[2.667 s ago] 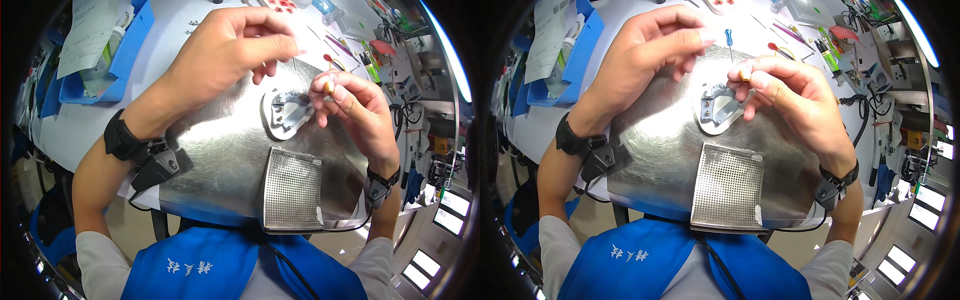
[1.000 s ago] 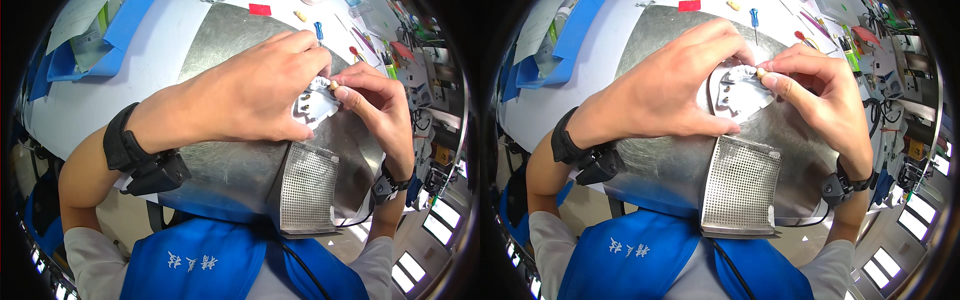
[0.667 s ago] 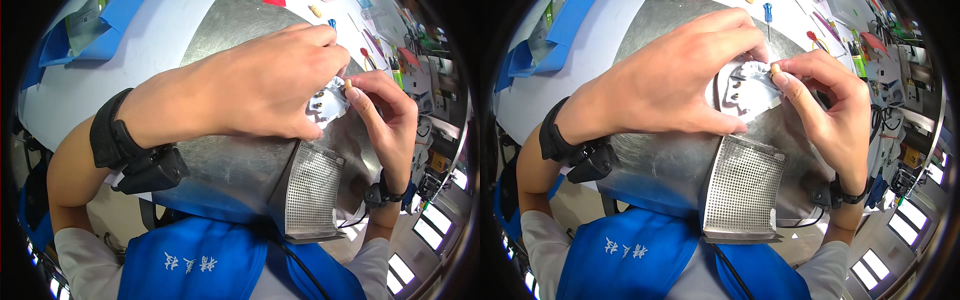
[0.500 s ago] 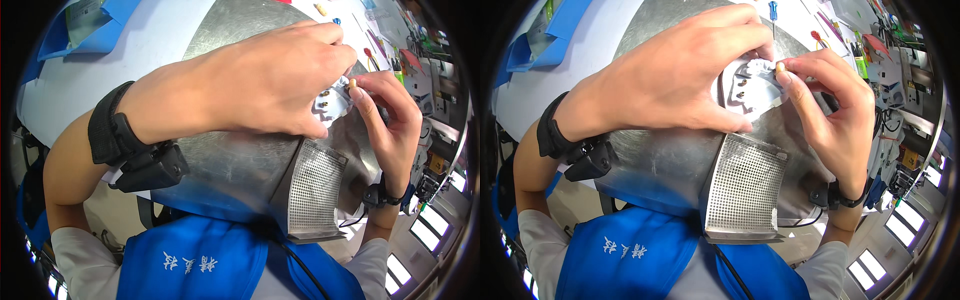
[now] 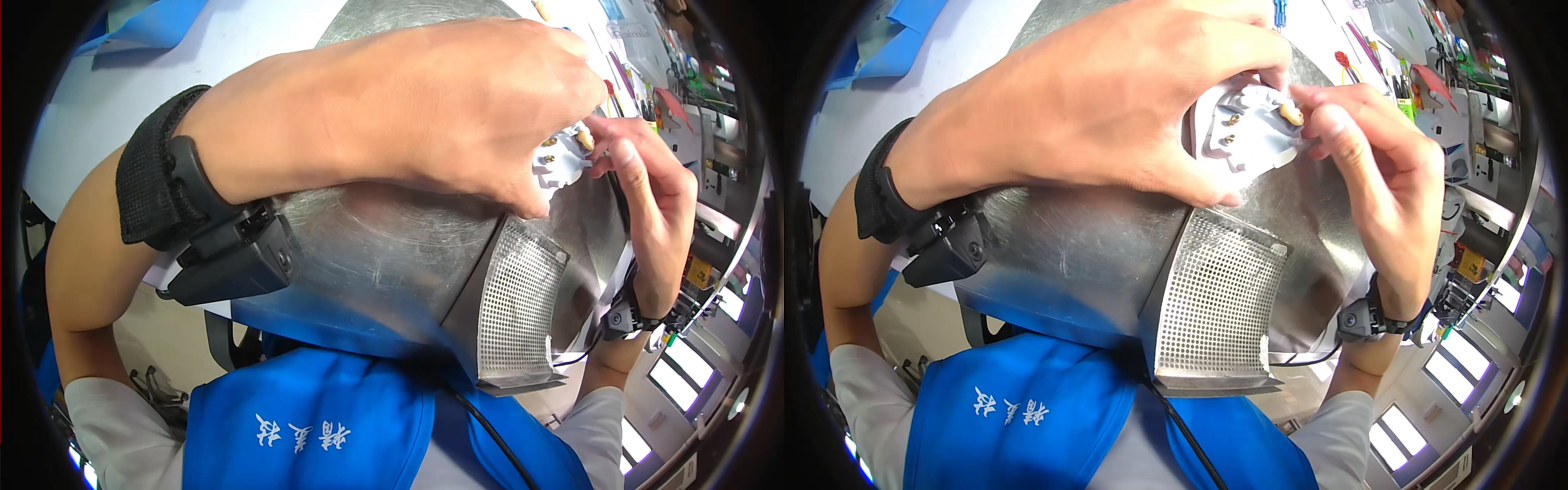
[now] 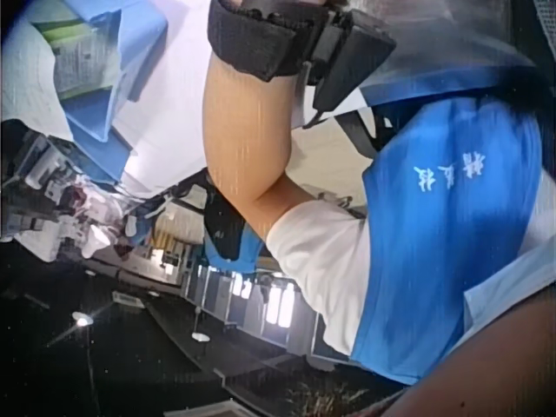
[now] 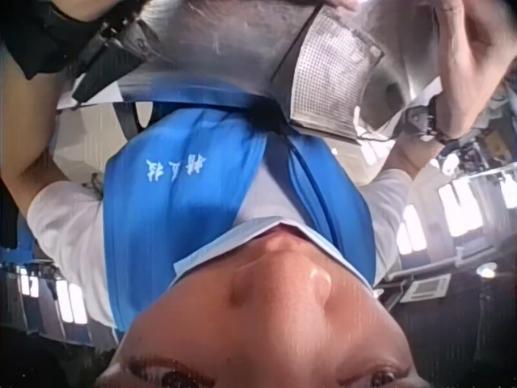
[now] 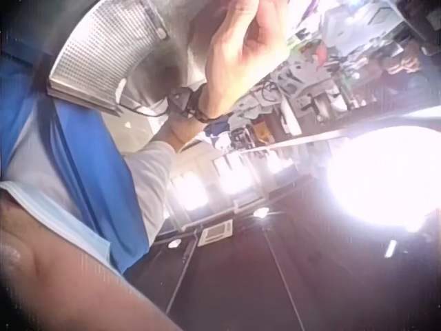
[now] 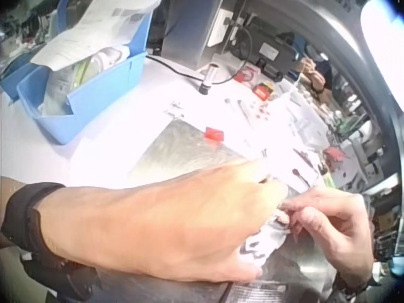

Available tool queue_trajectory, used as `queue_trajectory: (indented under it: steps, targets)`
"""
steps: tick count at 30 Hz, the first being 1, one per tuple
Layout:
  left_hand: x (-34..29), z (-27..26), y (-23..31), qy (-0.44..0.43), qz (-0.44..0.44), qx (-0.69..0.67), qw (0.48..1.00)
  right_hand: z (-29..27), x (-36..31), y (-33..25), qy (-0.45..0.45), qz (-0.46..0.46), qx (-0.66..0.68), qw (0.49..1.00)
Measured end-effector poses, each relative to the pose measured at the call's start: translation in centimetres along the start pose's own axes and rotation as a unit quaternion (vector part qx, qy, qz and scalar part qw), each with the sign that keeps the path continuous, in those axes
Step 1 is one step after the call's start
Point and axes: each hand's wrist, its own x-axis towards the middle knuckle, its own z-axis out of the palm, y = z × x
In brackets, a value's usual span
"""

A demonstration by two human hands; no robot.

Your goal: Polishing and fitting dental crowns onto molds using a handheld rotary tool in a laboratory setting.

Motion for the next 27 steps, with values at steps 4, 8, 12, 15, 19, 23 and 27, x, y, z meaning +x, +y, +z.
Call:
queue_trajectory:
  steps: [4, 8, 12, 15, 19, 23, 27]
  targets:
    - [-0.6, -0.8, -0.1, -0.021, 0.050, -0.001, 0.999, 0.0, 0.3, 0.8, -0.015, 0.001, 0.067, 0.998]
    - [0.4, -0.2, 0.5, 0.023, 0.006, -0.102, 0.995, -0.2, 0.4, 1.1, -0.051, 0.010, 0.050, 0.997]
    - [1.2, -3.1, 1.9, -0.106, -0.082, -0.041, 0.990, -0.7, 0.6, 1.1, -0.068, 0.011, 0.064, 0.996]
    - [2.2, -4.5, 2.1, -0.083, -0.097, -0.092, 0.988, -0.8, 0.1, 1.4, -0.014, 0.063, 0.098, 0.993]
    - [2.4, -3.6, 2.7, -0.020, -0.079, -0.032, 0.996, -1.0, -0.8, 2.1, -0.020, -0.021, 0.127, 0.991]
    - [2.7, -3.6, 1.1, -0.040, -0.060, -0.156, 0.985, -0.9, -1.2, 2.5, -0.037, -0.060, 0.107, 0.992]
    - [2.3, -2.9, 0.5, -0.022, -0.084, -0.099, 0.991, -0.7, -1.0, 2.6, -0.045, -0.101, 0.022, 0.994]
